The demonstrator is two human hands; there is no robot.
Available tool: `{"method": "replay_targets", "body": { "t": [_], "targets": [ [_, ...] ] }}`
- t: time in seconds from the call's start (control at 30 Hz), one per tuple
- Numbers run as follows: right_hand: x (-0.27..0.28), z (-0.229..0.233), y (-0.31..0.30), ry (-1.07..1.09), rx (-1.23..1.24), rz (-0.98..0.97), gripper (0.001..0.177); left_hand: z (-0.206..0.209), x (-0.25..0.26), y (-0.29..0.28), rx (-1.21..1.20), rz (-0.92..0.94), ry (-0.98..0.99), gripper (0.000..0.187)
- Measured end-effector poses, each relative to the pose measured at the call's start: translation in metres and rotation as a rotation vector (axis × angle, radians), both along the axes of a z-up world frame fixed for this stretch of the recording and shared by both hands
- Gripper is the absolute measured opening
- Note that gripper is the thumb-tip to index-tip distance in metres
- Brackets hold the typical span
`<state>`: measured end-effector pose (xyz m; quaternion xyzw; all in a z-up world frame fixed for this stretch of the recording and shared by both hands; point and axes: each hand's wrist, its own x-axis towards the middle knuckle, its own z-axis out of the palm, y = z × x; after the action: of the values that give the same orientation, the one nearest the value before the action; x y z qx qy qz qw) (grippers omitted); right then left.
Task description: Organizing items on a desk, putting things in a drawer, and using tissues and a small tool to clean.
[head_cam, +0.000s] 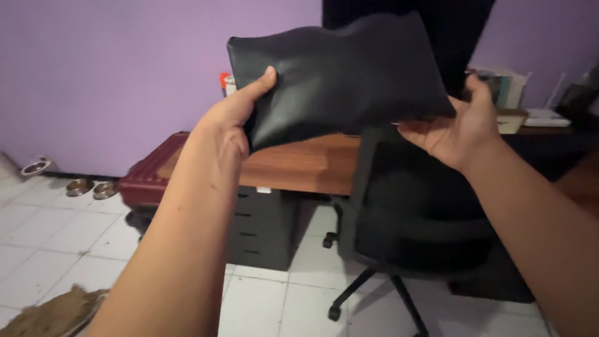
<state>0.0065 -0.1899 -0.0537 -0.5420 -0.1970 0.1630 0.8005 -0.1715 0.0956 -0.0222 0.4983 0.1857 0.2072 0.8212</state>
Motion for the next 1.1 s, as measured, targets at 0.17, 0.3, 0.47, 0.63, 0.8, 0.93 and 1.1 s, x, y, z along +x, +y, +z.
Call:
{"method": "replay_targets", "body": {
  "t": [0.17,0.3,0.47,0.63,0.8,0.93,1.1],
  "targets": [
    [-0.092,-0.015,0.070,0.072,-0.154,0.067,0.103,-0.030,-0.060,0.070,0.123,-0.094,0.031,0.055],
    [-0.138,-0.049,0.121,0.112,-0.388,0.019,0.104,-0.060,-0.098,0.130,0.154,-0.223,0.220,0.060],
    [-0.183,-0.105,0.168,0.439,-0.451,-0.060,0.090,-0.122,-0.116,0.184,0.115,-0.352,0.321,0.063],
    [-0.177,-0.199,0.193,0.595,-0.414,-0.123,0.073,-0.188,-0.116,0.220,0.058,-0.423,0.407,0.065],
    [-0.147,-0.243,0.216,0.640,-0.498,-0.205,0.063,-0.273,-0.070,0.267,-0.076,-0.614,0.532,0.071],
    [-0.115,-0.256,0.242,0.553,-0.432,-0.180,0.063,-0.292,-0.043,0.308,-0.251,-0.721,0.430,0.089],
    [-0.085,-0.245,0.279,0.488,-0.335,-0.243,0.058,-0.320,-0.002,0.350,-0.294,-0.695,0.389,0.089]
  ]
}}
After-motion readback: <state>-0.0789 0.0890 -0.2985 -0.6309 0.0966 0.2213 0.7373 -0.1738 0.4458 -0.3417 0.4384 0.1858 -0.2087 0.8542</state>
